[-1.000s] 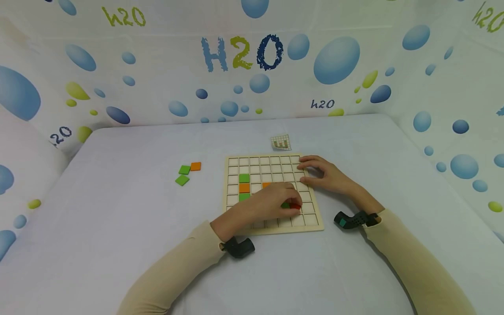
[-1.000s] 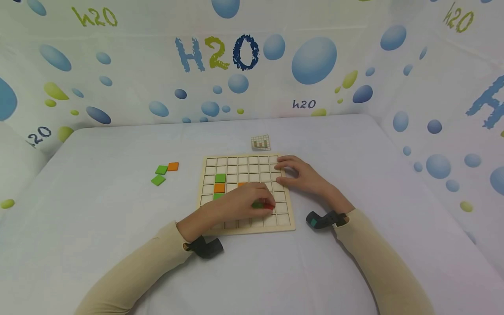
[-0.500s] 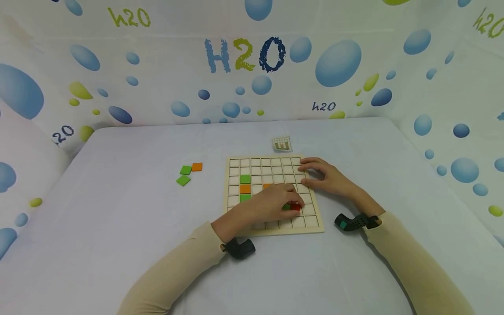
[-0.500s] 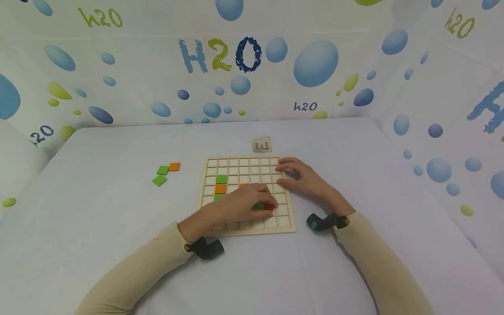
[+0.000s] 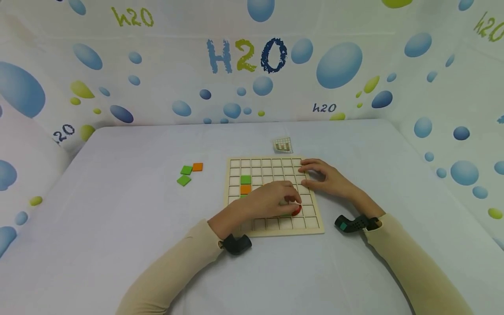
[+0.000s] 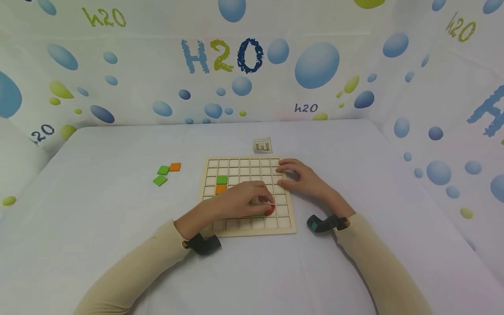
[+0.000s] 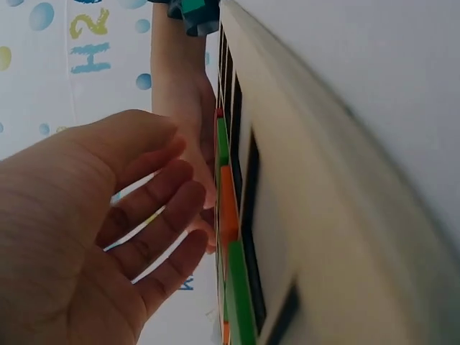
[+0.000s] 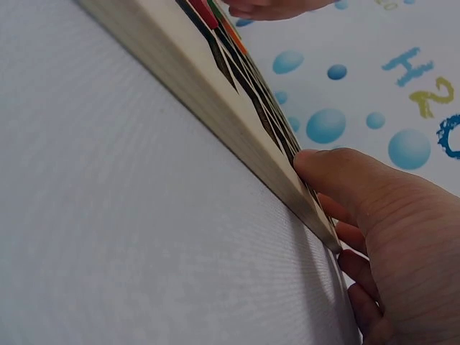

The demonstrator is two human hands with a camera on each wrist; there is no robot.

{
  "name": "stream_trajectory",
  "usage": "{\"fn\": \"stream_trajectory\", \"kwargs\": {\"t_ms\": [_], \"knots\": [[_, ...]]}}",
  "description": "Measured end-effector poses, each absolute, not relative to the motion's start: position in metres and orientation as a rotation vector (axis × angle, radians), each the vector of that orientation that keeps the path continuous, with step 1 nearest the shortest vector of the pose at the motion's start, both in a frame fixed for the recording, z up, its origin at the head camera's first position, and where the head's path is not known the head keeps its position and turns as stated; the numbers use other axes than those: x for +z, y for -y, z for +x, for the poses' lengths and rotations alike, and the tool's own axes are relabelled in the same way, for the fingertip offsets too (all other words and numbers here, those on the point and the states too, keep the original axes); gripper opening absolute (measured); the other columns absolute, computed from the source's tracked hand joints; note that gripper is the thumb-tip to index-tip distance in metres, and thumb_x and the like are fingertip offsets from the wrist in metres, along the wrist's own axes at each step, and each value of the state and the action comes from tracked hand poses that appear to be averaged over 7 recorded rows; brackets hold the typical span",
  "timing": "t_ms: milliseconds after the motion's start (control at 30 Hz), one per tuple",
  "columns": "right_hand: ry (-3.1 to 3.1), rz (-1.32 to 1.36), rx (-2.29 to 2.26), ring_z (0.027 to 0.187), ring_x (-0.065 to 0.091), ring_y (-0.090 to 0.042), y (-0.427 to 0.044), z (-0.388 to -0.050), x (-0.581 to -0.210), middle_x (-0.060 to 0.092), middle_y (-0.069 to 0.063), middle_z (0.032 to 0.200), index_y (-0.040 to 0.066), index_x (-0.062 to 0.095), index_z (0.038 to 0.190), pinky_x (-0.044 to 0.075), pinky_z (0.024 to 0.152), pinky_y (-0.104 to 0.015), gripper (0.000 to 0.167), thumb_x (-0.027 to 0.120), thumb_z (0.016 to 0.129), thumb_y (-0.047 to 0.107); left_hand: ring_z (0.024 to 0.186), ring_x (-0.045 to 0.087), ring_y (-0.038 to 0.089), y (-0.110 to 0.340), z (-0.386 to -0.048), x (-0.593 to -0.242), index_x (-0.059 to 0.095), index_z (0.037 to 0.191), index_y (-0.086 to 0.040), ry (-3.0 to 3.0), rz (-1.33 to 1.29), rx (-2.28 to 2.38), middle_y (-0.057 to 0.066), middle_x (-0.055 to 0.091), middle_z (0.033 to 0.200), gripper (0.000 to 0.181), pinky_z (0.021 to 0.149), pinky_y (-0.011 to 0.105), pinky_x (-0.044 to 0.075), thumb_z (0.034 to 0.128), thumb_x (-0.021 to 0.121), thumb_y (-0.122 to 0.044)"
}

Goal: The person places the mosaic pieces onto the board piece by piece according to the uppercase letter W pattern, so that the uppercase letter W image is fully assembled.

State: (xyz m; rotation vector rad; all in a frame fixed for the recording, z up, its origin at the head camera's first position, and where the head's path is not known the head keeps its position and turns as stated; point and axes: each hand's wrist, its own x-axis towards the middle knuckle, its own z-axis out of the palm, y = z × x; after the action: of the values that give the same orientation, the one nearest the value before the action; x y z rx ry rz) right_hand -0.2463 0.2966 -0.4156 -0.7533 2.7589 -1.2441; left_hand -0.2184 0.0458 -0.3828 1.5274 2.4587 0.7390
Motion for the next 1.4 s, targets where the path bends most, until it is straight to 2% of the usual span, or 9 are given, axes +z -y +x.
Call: {"fn": "stream_trajectory", "kwargs": {"t_ms": [500, 767, 933, 1167, 1400], "knots": [[-2.751, -0.713, -1.243, 0.142, 0.029, -0.033, -0.296, -0.246, -0.414, 0.042, -0.012, 0.146, 0.008, 0.062, 0.127, 0.021, 0.115, -0.056, 0.039, 0.071, 0.09, 0.018, 0.093, 0.06, 0.009, -0.028, -0.23, -0.369, 0.072, 0.108, -0.008, -2.417, 1.577, 0.824, -0.001, 0.065, 0.104, 0.018, 0.083, 0.021, 0.049, 0.0964, 0.061, -0.014], [-2.735, -0.715, -1.262, 0.142, 0.029, -0.033, -0.295, -0.246, -0.413, 0.042, -0.012, 0.146, 0.008, 0.062, 0.126, 0.021, 0.115, -0.055, 0.039, 0.071, 0.09, 0.017, 0.092, 0.056, 0.008, -0.014, -0.236, -0.361, 0.071, 0.11, -0.011, -2.46, 1.454, 0.888, -0.005, 0.064, 0.105, 0.019, 0.084, 0.025, 0.05, 0.0968, 0.061, -0.018], [-2.733, -0.714, -1.276, 0.142, 0.029, -0.033, -0.296, -0.245, -0.413, 0.042, -0.013, 0.146, 0.006, 0.062, 0.126, 0.021, 0.116, -0.054, 0.039, 0.071, 0.09, 0.016, 0.093, 0.057, 0.011, -0.003, -0.245, -0.359, 0.071, 0.111, -0.008, -2.465, 1.428, 0.96, -0.003, 0.065, 0.105, 0.019, 0.084, 0.03, 0.052, 0.0958, 0.063, -0.016], [-2.714, -0.701, -1.289, 0.143, 0.027, -0.032, -0.296, -0.244, -0.412, 0.04, -0.012, 0.147, 0.007, 0.061, 0.127, 0.02, 0.116, -0.054, 0.04, 0.071, 0.09, 0.016, 0.096, 0.058, 0.015, 0.013, -0.258, -0.358, 0.07, 0.11, -0.006, -2.466, 1.396, 1.041, 0.0, 0.066, 0.104, 0.019, 0.091, 0.034, 0.049, 0.0946, 0.064, -0.016], [-2.723, -0.709, -1.275, 0.143, 0.026, -0.032, -0.295, -0.244, -0.412, 0.041, -0.012, 0.147, 0.007, 0.062, 0.127, 0.019, 0.116, -0.054, 0.039, 0.071, 0.09, 0.016, 0.094, 0.058, 0.016, 0.037, -0.269, -0.352, 0.07, 0.111, -0.005, -2.516, 1.321, 1.137, 0.002, 0.067, 0.102, 0.02, 0.088, 0.038, 0.049, 0.0922, 0.067, -0.012]]}}
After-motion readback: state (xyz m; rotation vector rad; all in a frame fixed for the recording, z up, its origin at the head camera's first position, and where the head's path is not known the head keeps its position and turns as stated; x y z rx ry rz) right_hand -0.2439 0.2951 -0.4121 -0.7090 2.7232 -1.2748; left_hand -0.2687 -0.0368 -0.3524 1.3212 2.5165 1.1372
